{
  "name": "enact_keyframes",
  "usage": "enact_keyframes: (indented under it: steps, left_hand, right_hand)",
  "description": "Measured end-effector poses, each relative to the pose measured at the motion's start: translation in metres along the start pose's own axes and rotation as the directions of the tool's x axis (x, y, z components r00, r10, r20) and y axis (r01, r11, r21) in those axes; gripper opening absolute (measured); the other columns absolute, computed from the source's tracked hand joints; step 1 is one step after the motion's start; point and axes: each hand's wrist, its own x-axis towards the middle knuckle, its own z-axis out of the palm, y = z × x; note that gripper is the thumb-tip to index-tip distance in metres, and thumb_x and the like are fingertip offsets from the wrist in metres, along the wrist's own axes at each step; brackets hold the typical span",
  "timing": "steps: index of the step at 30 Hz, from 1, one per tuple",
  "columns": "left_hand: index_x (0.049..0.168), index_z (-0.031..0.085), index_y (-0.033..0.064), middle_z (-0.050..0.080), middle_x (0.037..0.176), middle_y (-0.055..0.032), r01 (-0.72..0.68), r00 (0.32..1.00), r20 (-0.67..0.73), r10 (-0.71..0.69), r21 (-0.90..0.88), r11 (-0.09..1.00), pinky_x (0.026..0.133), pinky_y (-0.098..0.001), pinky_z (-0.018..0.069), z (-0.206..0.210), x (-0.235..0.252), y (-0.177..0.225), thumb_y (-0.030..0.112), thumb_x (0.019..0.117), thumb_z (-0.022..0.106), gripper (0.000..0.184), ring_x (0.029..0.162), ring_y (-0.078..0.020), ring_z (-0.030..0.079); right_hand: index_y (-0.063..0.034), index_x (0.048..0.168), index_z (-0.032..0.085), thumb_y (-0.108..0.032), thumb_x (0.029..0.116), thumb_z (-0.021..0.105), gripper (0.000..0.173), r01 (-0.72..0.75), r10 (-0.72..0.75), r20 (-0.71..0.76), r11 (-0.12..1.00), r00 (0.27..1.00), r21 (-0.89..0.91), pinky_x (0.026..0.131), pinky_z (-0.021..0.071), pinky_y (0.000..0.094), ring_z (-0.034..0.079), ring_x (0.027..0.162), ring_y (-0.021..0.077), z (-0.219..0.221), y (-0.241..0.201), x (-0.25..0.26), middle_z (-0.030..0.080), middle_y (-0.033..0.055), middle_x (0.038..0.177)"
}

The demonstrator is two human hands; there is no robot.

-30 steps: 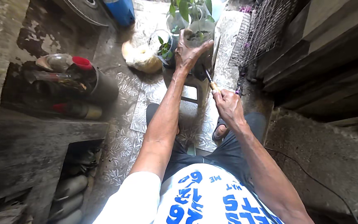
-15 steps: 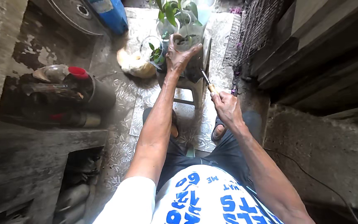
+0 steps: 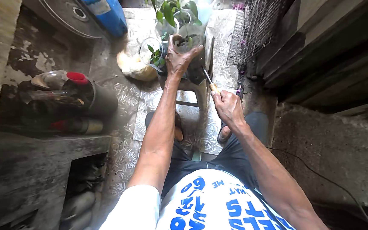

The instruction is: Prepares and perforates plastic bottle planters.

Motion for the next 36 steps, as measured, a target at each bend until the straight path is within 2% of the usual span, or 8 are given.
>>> enact_keyframes:
  steps: [6, 10, 12, 14, 16, 30, 33, 36]
  left_hand:
    - [0.134, 0.057, 0.0066, 0.061, 0.136, -0.0109, -0.019, 1.0, 0.006, 0.019, 0.009, 1.0, 0.106, -0.0446, 0.0488, -0.001, 0.0, 0.001, 0.049, 0.0705, 0.089, 0.083, 0.127, -0.0224, 0.057]
    - [0.134, 0.057, 0.0063, 0.062, 0.135, -0.0116, -0.02, 1.0, -0.011, 0.02, 0.032, 0.999, 0.105, -0.0437, 0.0493, 0.001, -0.002, 0.004, 0.049, 0.0702, 0.089, 0.083, 0.125, -0.0225, 0.059]
    - [0.134, 0.057, 0.0071, 0.062, 0.134, -0.0107, -0.021, 1.0, -0.007, 0.021, 0.034, 0.999, 0.105, -0.0429, 0.0492, 0.003, -0.003, 0.007, 0.048, 0.0697, 0.089, 0.083, 0.125, -0.0214, 0.059]
    - [0.133, 0.058, 0.0065, 0.063, 0.133, -0.0106, -0.034, 0.999, -0.002, 0.034, 0.031, 0.999, 0.105, -0.0428, 0.0497, 0.005, -0.002, 0.009, 0.048, 0.0688, 0.09, 0.083, 0.124, -0.0214, 0.059]
    - [0.136, 0.057, 0.007, 0.064, 0.134, -0.0107, -0.02, 1.0, 0.009, 0.019, 0.083, 0.996, 0.105, -0.0438, 0.0501, 0.006, -0.001, 0.011, 0.051, 0.0685, 0.089, 0.086, 0.124, -0.0221, 0.061]
    - [0.134, 0.057, 0.0059, 0.062, 0.134, -0.0106, -0.03, 0.999, 0.015, 0.03, 0.004, 1.0, 0.109, -0.0403, 0.0477, 0.002, 0.002, 0.003, 0.047, 0.0699, 0.09, 0.083, 0.128, -0.0198, 0.058]
    - [0.135, 0.056, 0.0048, 0.062, 0.134, -0.011, -0.04, 0.999, 0.028, 0.04, 0.007, 0.999, 0.109, -0.0395, 0.0473, 0.001, 0.003, 0.002, 0.047, 0.0713, 0.088, 0.083, 0.128, -0.0199, 0.057]
    - [0.136, 0.056, 0.0051, 0.062, 0.135, -0.0107, -0.035, 0.999, 0.039, 0.035, 0.002, 0.999, 0.109, -0.0406, 0.047, 0.001, 0.005, 0.0, 0.049, 0.0705, 0.089, 0.085, 0.128, -0.0202, 0.057]
  right_hand:
    - [-0.0052, 0.076, 0.054, -0.045, 0.1089, 0.038, 0.054, -0.017, 0.017, 0.024, 1.0, 1.0, 0.01, 0.05, 0.0408, 0.052, 0.057, 0.06, 0.0345, 0.0, -0.004, 0.006, 0.052, 0.0153, 0.065]
    - [-0.0055, 0.081, 0.06, -0.044, 0.1073, 0.041, 0.05, -0.107, 0.111, 0.094, 0.993, 0.989, -0.044, 0.066, 0.0463, 0.0557, 0.064, 0.076, 0.0333, -0.002, -0.007, 0.03, 0.061, 0.0141, 0.076]
    - [-0.0059, 0.081, 0.06, -0.046, 0.1074, 0.042, 0.051, -0.097, 0.098, 0.081, 0.995, 0.992, -0.017, 0.064, 0.0457, 0.0553, 0.063, 0.072, 0.0326, -0.006, -0.002, 0.025, 0.059, 0.0132, 0.073]
    - [-0.0074, 0.077, 0.055, -0.047, 0.1086, 0.04, 0.053, -0.035, 0.034, 0.039, 0.999, 0.999, 0.038, 0.05, 0.0405, 0.0503, 0.055, 0.056, 0.0307, -0.009, 0.009, 0.004, 0.051, 0.0119, 0.064]
    - [-0.0081, 0.077, 0.055, -0.048, 0.1089, 0.039, 0.054, -0.023, 0.021, 0.034, 0.997, 0.999, 0.073, 0.045, 0.0379, 0.048, 0.051, 0.05, 0.0295, -0.01, 0.02, -0.012, 0.049, 0.0114, 0.061]
    - [-0.0064, 0.074, 0.052, -0.046, 0.109, 0.039, 0.054, -0.016, 0.014, 0.06, 0.999, 0.998, 0.029, 0.05, 0.0397, 0.0511, 0.055, 0.058, 0.0331, 0.003, 0.023, -0.009, 0.051, 0.0141, 0.064]
    - [-0.006, 0.078, 0.057, -0.045, 0.1069, 0.042, 0.05, -0.099, 0.101, 0.13, 0.995, 0.986, -0.02, 0.062, 0.0448, 0.0546, 0.061, 0.069, 0.0325, 0.003, 0.018, 0.007, 0.057, 0.0126, 0.071]
    - [-0.007, 0.077, 0.056, -0.044, 0.1068, 0.042, 0.05, -0.108, 0.111, 0.139, 0.994, 0.984, -0.026, 0.062, 0.0442, 0.0535, 0.06, 0.069, 0.0311, 0.005, 0.018, 0.011, 0.055, 0.0112, 0.07]
